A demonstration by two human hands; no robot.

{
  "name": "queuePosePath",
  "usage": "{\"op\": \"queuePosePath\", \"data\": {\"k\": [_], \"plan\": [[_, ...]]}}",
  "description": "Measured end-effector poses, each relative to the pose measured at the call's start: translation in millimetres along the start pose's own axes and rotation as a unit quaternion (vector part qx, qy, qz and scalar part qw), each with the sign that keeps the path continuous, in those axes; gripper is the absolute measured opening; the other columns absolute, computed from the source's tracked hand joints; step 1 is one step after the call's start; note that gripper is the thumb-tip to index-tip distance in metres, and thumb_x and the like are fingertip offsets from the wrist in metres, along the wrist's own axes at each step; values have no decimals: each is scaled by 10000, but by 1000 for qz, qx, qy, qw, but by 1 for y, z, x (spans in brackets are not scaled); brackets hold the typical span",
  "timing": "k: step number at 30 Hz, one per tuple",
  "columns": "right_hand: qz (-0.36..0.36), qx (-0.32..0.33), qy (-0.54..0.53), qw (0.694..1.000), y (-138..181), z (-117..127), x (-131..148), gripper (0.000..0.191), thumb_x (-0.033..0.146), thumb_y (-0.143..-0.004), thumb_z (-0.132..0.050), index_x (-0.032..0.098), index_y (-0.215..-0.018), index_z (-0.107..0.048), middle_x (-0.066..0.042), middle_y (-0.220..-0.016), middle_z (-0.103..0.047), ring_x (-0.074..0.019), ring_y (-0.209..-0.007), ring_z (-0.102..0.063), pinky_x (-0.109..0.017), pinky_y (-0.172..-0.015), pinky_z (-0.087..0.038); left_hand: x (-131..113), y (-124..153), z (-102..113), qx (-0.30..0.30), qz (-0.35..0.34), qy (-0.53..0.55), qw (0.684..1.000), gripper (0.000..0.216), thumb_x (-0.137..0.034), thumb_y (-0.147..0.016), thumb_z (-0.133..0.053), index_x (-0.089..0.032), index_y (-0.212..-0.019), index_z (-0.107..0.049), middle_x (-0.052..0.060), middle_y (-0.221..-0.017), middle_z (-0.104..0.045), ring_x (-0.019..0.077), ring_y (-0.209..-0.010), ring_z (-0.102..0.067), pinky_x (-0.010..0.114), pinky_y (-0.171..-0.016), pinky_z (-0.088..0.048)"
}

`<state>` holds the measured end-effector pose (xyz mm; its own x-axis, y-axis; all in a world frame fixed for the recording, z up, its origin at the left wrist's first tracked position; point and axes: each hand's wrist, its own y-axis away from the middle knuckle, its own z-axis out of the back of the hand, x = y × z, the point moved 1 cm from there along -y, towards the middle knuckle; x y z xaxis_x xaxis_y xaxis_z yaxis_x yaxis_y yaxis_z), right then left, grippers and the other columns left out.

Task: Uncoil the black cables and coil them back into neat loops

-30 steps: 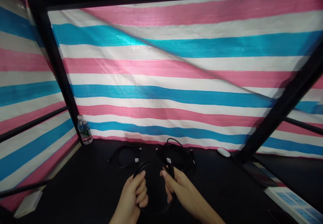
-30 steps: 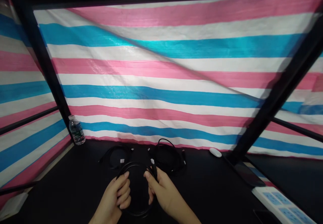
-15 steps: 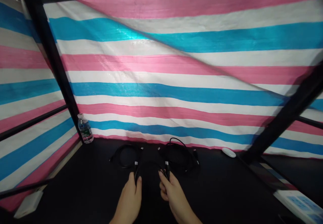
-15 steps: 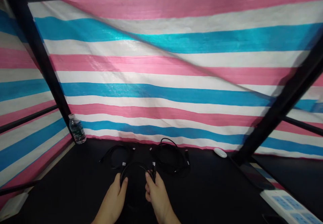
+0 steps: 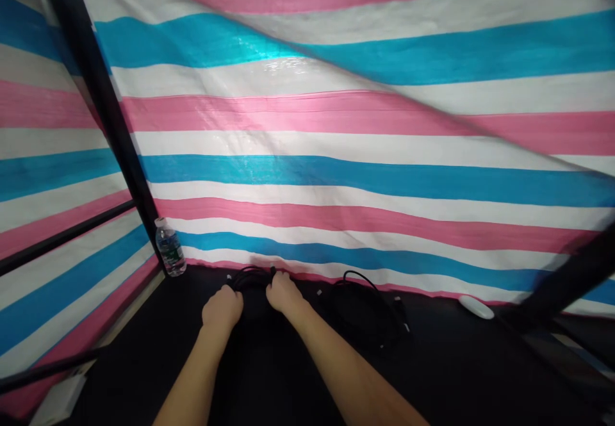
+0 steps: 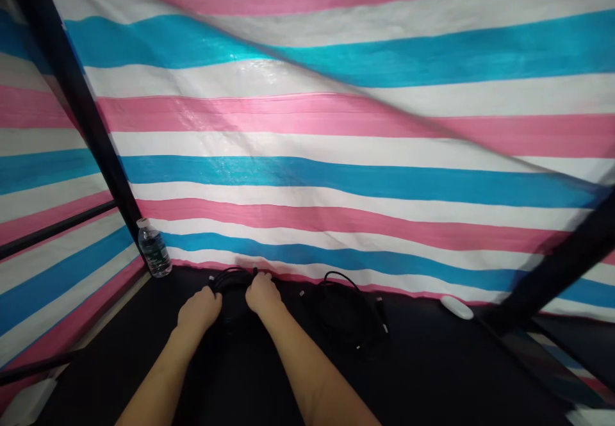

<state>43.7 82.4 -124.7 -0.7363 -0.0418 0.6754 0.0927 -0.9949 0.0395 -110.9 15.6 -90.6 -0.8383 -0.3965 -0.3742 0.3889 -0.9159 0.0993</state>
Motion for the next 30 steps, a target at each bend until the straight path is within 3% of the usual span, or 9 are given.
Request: {"op": "queuePosePath", "data": {"k": [4,8,16,23,30], "plan": [[-9,-4,75,997,-2,-15,-7,380,349,-961,-670,158,-1283,-607,-122,-1313,-607,-269,-1116,-635,-480,-937,-550,5,-4,-14,-58,-3,-78,995,369,-380,-916,-534,-75,-1081,-661,258,-1140,-675,390,-1143,-613,425,-908,-444],[22,-33,96,995,9,-22,-21,419,286,-930,-635,47,-1274,-618,-237,-1270,-574,-371,-1137,-619,-488,-970,-517,13,-3,-24,-111,-18,-116,987,469,-398,-923,-521,-46,-1228,-572,254,-1257,-585,399,-1231,-505,459,-1004,-380],[63,-106,73,990,25,-41,-35,601,236,-866,-566,37,-1431,-525,-230,-1231,-556,-392,-1184,-559,-486,-1048,-445,19,-16,-40,-75,-67,-112,989,400,-235,-911,-497,-111,-1282,-577,161,-1199,-632,300,-1144,-568,369,-925,-419],[73,-157,10,985,22,-51,-46,610,356,-913,-513,98,-1464,-486,-200,-1223,-554,-371,-1156,-592,-482,-1026,-474,20,-19,-46,-68,-72,-102,990,572,-281,-920,-485,-78,-1453,-451,195,-1299,-597,330,-1195,-541,417,-972,-414],[63,-190,-58,978,17,-52,-50,612,332,-920,-458,85,-1479,-419,-184,-1256,-506,-319,-1181,-591,-417,-1015,-502,20,-19,-39,-70,-41,-94,992,458,-307,-928,-467,-103,-1323,-581,179,-1231,-639,329,-1153,-570,415,-963,-435]]}}
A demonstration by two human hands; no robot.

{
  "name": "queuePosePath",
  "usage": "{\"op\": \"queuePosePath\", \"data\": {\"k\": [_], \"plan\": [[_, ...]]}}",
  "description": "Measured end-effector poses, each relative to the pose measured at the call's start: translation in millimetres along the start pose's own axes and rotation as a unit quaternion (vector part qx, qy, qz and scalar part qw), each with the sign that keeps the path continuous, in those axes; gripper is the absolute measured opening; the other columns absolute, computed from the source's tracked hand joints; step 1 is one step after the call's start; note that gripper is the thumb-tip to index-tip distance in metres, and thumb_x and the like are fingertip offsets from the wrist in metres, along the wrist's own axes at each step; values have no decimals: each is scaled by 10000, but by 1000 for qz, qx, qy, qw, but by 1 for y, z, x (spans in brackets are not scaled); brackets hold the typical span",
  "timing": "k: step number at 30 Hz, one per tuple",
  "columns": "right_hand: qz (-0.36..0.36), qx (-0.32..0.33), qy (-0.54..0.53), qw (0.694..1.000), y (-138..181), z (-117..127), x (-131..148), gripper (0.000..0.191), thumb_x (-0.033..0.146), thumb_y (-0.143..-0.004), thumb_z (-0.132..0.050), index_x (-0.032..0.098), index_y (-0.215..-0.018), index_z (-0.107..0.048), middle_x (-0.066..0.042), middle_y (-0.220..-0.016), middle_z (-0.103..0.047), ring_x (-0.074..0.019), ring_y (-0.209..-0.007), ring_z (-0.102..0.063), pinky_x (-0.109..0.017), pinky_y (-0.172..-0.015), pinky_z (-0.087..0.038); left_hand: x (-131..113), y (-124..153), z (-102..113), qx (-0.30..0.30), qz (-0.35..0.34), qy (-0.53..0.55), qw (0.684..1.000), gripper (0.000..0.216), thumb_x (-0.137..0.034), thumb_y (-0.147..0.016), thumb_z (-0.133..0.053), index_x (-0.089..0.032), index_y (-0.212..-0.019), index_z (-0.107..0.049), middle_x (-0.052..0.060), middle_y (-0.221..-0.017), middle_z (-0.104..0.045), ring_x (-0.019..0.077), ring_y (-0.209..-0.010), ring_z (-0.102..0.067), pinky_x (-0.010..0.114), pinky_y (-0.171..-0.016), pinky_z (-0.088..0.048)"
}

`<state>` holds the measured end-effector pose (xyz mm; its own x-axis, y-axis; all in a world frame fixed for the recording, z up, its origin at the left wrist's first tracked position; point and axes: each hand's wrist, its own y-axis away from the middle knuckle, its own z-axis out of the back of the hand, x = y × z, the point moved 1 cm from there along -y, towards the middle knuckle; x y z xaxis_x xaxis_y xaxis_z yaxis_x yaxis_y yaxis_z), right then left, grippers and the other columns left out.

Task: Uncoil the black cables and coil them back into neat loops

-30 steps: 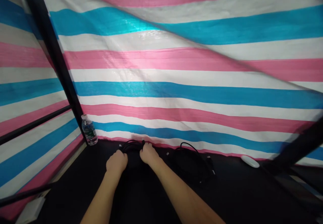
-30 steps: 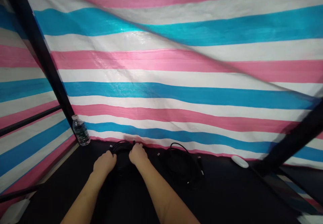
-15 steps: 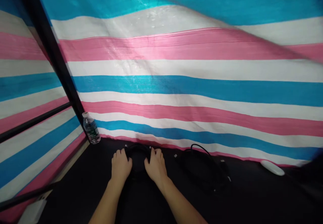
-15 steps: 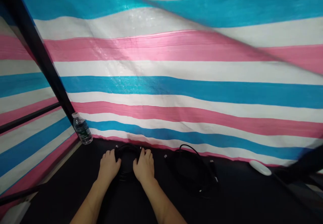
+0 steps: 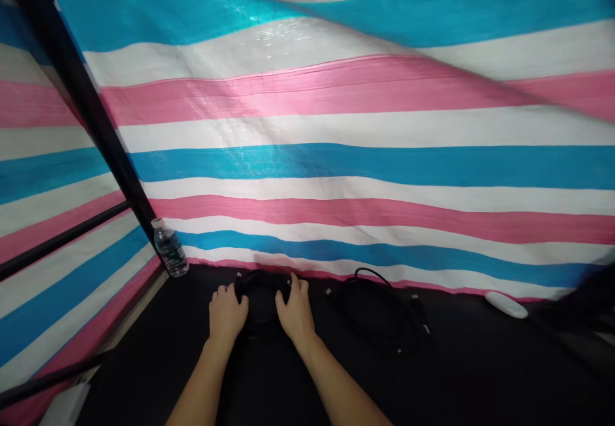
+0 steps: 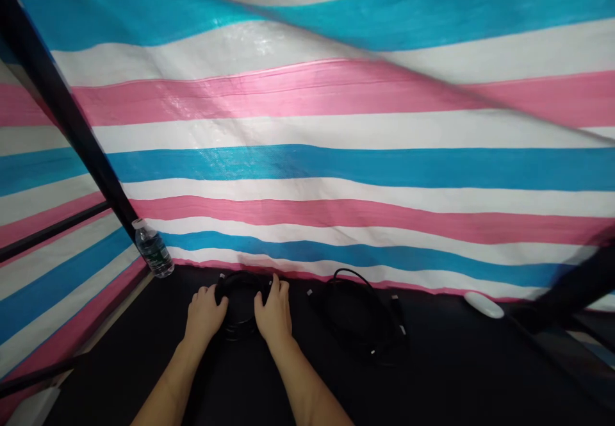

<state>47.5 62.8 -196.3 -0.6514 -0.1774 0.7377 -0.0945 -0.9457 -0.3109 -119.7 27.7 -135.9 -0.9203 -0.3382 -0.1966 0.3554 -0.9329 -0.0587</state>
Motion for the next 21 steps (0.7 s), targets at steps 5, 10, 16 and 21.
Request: {"op": "queuePosePath", "data": {"k": [5,10,16,21], "plan": [[-5,-11,-16,1000,0,1,2,542,291,-904,-470,102,-1411,-494,-172,-1241,-501,-307,-1191,-572,-413,-1040,-488,0,-4,0,10,-2,5,1000,431,-285,-909,-488,-112,-1283,-613,167,-1215,-641,311,-1149,-581,389,-980,-436],[3,6,-12,1000,1,5,5,488,272,-877,-513,172,-1351,-573,-131,-1207,-506,-279,-1134,-599,-395,-1031,-495,-1,-5,-4,17,10,12,1000,479,-271,-897,-508,-115,-1346,-572,179,-1251,-621,323,-1198,-569,402,-982,-441],[23,26,-2,999,1,8,7,422,245,-861,-543,193,-1259,-675,-117,-1144,-525,-268,-1068,-624,-396,-995,-498,-4,-4,-6,13,2,20,1000,463,-215,-879,-516,-133,-1330,-578,175,-1247,-633,322,-1199,-574,413,-980,-445],[24,24,-7,999,2,5,7,439,306,-901,-560,226,-1323,-650,-122,-1153,-536,-294,-1064,-627,-433,-1001,-498,-11,8,11,-43,-5,23,999,656,-237,-895,-518,-44,-1499,-351,257,-1470,-462,377,-1377,-419,497,-1101,-356]]}}
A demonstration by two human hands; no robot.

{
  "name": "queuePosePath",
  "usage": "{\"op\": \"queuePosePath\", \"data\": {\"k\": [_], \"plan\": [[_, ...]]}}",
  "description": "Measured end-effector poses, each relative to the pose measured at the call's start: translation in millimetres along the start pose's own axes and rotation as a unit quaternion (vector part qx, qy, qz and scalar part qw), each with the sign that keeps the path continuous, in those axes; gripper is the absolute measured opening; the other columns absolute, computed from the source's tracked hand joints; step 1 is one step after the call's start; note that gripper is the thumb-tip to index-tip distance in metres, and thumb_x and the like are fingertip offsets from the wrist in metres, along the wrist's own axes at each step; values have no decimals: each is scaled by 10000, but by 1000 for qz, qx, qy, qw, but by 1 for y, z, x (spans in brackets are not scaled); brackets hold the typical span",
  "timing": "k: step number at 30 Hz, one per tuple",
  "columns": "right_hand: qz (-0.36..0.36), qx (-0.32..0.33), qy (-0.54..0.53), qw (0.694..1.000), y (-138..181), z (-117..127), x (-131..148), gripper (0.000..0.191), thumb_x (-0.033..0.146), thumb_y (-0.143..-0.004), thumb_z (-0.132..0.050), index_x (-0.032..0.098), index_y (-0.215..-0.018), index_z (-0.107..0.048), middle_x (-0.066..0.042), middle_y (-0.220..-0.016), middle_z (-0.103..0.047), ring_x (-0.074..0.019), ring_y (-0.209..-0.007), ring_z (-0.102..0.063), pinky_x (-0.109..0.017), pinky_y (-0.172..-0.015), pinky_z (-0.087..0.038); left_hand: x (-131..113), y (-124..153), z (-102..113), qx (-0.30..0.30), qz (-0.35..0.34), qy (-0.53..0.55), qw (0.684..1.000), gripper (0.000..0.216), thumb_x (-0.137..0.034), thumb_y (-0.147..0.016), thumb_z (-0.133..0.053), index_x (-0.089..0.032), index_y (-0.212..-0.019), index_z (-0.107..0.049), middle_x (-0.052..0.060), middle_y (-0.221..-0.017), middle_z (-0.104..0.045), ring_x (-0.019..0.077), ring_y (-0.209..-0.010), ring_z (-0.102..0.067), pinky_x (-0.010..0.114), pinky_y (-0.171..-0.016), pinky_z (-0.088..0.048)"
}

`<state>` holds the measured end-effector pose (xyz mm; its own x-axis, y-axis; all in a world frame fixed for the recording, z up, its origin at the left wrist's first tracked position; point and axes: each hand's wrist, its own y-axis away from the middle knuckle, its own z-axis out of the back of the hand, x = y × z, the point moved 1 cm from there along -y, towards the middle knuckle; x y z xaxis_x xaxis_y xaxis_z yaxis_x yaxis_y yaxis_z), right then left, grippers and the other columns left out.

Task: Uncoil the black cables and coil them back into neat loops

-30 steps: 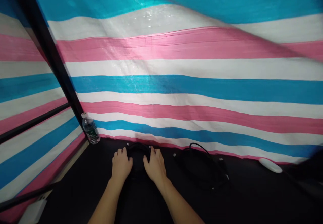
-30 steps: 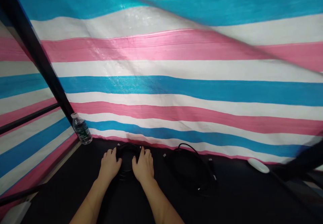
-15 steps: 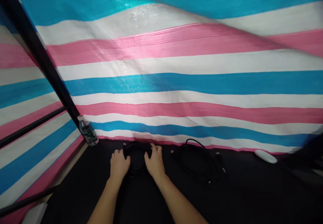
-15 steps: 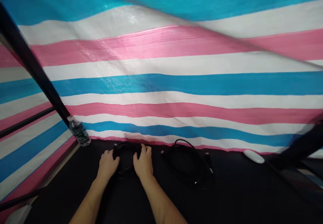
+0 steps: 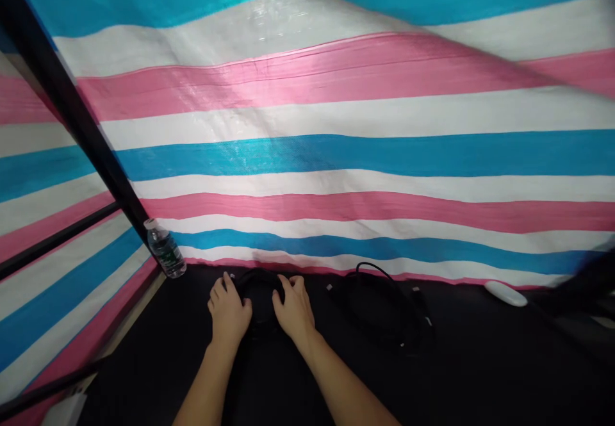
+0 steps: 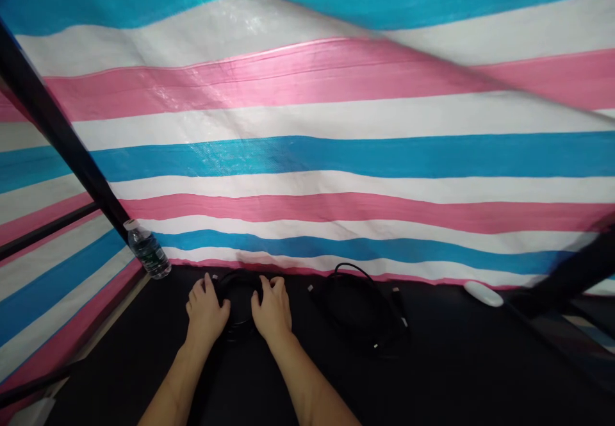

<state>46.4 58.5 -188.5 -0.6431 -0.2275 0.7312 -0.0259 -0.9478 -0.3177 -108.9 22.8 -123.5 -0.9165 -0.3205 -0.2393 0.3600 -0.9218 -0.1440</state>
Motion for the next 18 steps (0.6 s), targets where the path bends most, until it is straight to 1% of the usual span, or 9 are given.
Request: {"op": "queuePosePath", "data": {"k": [1,2,3,4,5,7,9,14,18], "plan": [[-1,-3,-4,1000,0,0,0,453,336,-918,-555,228,-1352,-628,-126,-1162,-538,-299,-1061,-631,-439,-993,-507,-2,4,7,-8,-45,14,999,651,-283,-915,-518,-70,-1506,-349,238,-1500,-436,364,-1412,-376,494,-1138,-320],[-4,-8,-9,1000,0,-1,-1,469,371,-938,-542,224,-1379,-604,-131,-1171,-540,-303,-1063,-633,-442,-983,-517,-3,8,15,-5,-111,35,993,622,-344,-927,-530,-114,-1489,-395,203,-1494,-453,339,-1418,-371,473,-1162,-300],[-6,-14,-14,1000,-1,-1,-2,482,403,-958,-521,218,-1400,-581,-135,-1179,-541,-304,-1069,-635,-441,-972,-527,-5,13,22,22,-200,62,978,577,-410,-927,-553,-165,-1443,-472,162,-1459,-498,313,-1388,-411,441,-1165,-311],[-10,-21,-20,1000,-1,-1,-3,489,426,-978,-493,211,-1411,-563,-138,-1188,-542,-302,-1079,-635,-436,-962,-535,-5,17,28,68,-269,77,958,549,-466,-900,-602,-221,-1387,-542,120,-1414,-545,298,-1336,-468,420,-1152,-337],[-12,-29,-25,999,-2,0,-4,487,439,-995,-464,205,-1414,-552,-140,-1195,-543,-297,-1092,-634,-427,-954,-541,-4,21,32,112,-311,81,940,531,-490,-859,-659,-254,-1331,-598,93,-1354,-590,291,-1268,-524,410,-1124,-374],[-16,-42,-36,998,-3,0,-6,477,444,-1018,-420,196,-1408,-540,-140,-1204,-544,-282,-1098,-636,-407,-939,-549,-1,24,35,184,-331,65,923,489,-456,-798,-732,-286,-1251,-662,58,-1252,-645,280,-1158,-590,398,-1061,-433],[-16,-51,-43,998,-4,0,-7,464,439,-1026,-408,189,-1393,-541,-138,-1203,-548,-268,-1075,-641,-391,-932,-550,2,23,33,212,-320,48,922,443,-376,-796,-726,-279,-1227,-686,53,-1193,-667,273,-1120,-610,382,-1023,-458],[4,-52,-39,998,-4,3,-7,419,412,-1014,-450,195,-1334,-610,-136,-1171,-569,-283,-1141,-589,-431,-1017,-500,1,20,29,235,-346,42,907,356,-255,-846,-604,-282,-1187,-706,52,-1125,-690,253,-1067,-642,341,-927,-494],[42,-32,-22,998,-4,4,-5,398,358,-982,-509,228,-1336,-637,-124,-1256,-580,-283,-1212,-531,-446,-1062,-460,-2,21,32,238,-354,39,904,341,-210,-828,-575,-288,-1130,-712,45,-1116,-693,246,-1045,-652,336,-894,-503]]}}
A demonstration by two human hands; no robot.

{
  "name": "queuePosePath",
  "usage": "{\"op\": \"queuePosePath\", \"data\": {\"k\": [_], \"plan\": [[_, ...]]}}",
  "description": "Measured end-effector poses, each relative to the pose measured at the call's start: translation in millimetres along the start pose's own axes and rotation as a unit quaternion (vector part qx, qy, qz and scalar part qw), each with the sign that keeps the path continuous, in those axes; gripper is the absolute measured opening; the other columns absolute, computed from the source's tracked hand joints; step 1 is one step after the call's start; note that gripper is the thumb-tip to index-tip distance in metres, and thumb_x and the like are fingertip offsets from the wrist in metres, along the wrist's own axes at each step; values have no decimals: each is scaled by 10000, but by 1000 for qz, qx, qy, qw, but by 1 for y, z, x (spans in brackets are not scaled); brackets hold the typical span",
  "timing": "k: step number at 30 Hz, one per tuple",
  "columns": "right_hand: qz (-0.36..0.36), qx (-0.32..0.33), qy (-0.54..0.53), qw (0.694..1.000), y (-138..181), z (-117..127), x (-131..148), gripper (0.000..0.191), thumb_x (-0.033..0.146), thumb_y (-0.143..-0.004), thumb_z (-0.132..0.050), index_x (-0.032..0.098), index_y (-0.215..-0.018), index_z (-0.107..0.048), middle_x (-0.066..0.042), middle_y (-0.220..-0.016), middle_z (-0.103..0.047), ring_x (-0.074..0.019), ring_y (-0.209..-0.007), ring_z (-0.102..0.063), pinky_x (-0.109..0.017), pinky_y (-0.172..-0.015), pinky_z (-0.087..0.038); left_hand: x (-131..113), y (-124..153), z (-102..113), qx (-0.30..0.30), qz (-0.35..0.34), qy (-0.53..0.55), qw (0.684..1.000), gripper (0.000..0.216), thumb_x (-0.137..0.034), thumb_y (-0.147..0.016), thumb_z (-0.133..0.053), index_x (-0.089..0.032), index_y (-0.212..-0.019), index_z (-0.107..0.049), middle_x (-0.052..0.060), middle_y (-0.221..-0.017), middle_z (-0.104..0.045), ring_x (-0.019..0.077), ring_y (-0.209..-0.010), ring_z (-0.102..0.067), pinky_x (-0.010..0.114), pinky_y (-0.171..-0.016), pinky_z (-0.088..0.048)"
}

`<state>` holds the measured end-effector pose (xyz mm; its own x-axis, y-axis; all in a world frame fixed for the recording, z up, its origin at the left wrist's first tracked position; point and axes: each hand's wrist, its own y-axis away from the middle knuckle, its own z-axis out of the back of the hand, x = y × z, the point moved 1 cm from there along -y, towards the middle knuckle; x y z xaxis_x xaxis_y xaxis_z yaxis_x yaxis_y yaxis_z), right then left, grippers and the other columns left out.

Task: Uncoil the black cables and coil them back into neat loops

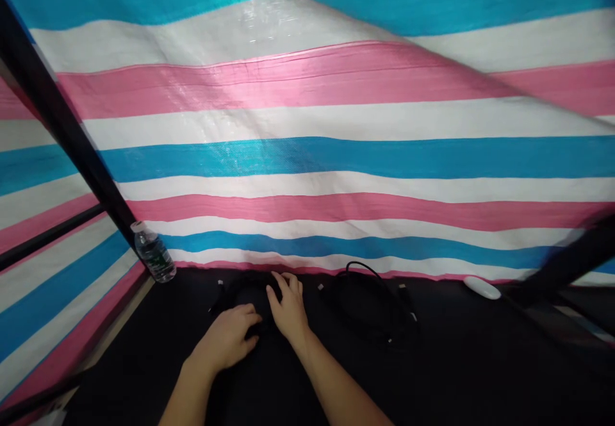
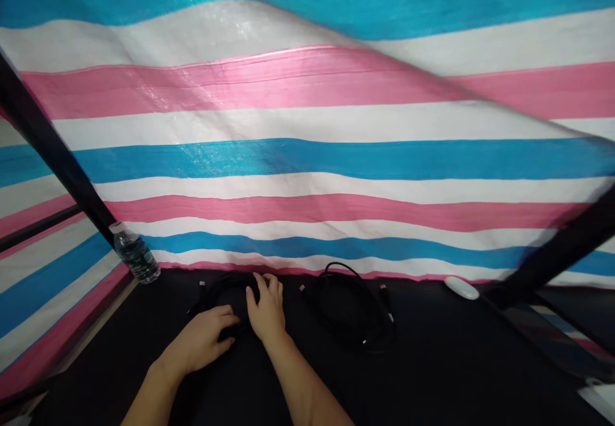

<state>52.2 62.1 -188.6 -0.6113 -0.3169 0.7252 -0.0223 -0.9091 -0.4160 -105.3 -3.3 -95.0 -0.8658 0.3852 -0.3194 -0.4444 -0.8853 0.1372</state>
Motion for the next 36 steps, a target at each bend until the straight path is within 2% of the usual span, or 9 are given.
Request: {"op": "queuePosePath", "data": {"k": [8,17,20,22,26,27,29,32,36], "plan": [[26,18,40,999,-2,-5,0,362,262,-942,-527,248,-1263,-694,-103,-1240,-665,-302,-1192,-528,-485,-1008,-441,1,-3,-13,-17,2,-22,1000,359,-245,-855,-575,-248,-1208,-644,90,-1252,-664,283,-1207,-584,421,-1082,-421],[68,-63,25,995,6,7,21,356,286,-997,-426,207,-1278,-631,-134,-1261,-625,-295,-1227,-504,-513,-1058,-382,0,-5,-15,-33,19,-46,998,315,-194,-843,-538,-245,-1128,-664,99,-1202,-676,287,-1127,-619,425,-1015,-446],[99,-75,7,992,15,32,33,308,292,-996,-427,208,-1219,-621,-126,-1214,-624,-277,-1195,-531,-484,-1045,-401,1,-5,-13,-36,28,-50,998,356,-188,-844,-523,-238,-1166,-665,106,-1199,-678,286,-1112,-626,426,-1005,-448],[106,-104,3,989,22,63,32,262,320,-989,-453,208,-1167,-609,-131,-1174,-613,-283,-1163,-551,-489,-1030,-412,1,-5,-11,-34,31,-49,998,390,-191,-846,-517,-239,-1205,-663,105,-1209,-679,285,-1122,-628,429,-1013,-447],[63,-204,71,974,35,136,-7,312,439,-947,-544,199,-1144,-573,-152,-1149,-595,-321,-1136,-559,-527,-1017,-406,2,-5,-10,-31,39,-42,998,413,-207,-858,-519,-246,-1243,-662,103,-1283,-666,283,-1207,-613,434,-1081,-420],[42,-191,112,974,38,151,-22,395,491,-926,-570,193,-1185,-570,-165,-1186,-598,-338,-1156,-552,-541,-1027,-392,2,-5,-10,-31,42,-42,998,415,-208,-859,-522,-249,-1247,-663,105,-1302,-662,285,-1227,-607,438,-1096,-413],[22,-94,194,976,42,171,-55,493,535,-911,-581,191,-1263,-577,-171,-1239,-620,-363,-1201,-541,-550,-1037,-379,2,-5,-10,-34,46,-43,997,417,-204,-853,-535,-258,-1245,-669,106,-1322,-660,292,-1245,-605,449,-1115,-404],[32,52,250,966,45,182,-92,355,449,-950,-536,208,-1170,-676,-141,-1145,-695,-332,-1092,-619,-500,-984,-421,1,-5,-11,-43,48,-45,997,416,-192,-839,-555,-270,-1227,-682,101,-1337,-658,299,-1257,-602,459,-1132,-390],[68,104,242,962,45,186,-103,319,343,-1011,-436,218,-1030,-730,-100,-999,-720,-260,-936,-665,-389,-865,-468,-1,-7,-12,-52,44,-43,997,402,-182,-831,-558,-258,-1203,-689,101,-1310,-669,285,-1243,-605,418,-1100,-417]]}}
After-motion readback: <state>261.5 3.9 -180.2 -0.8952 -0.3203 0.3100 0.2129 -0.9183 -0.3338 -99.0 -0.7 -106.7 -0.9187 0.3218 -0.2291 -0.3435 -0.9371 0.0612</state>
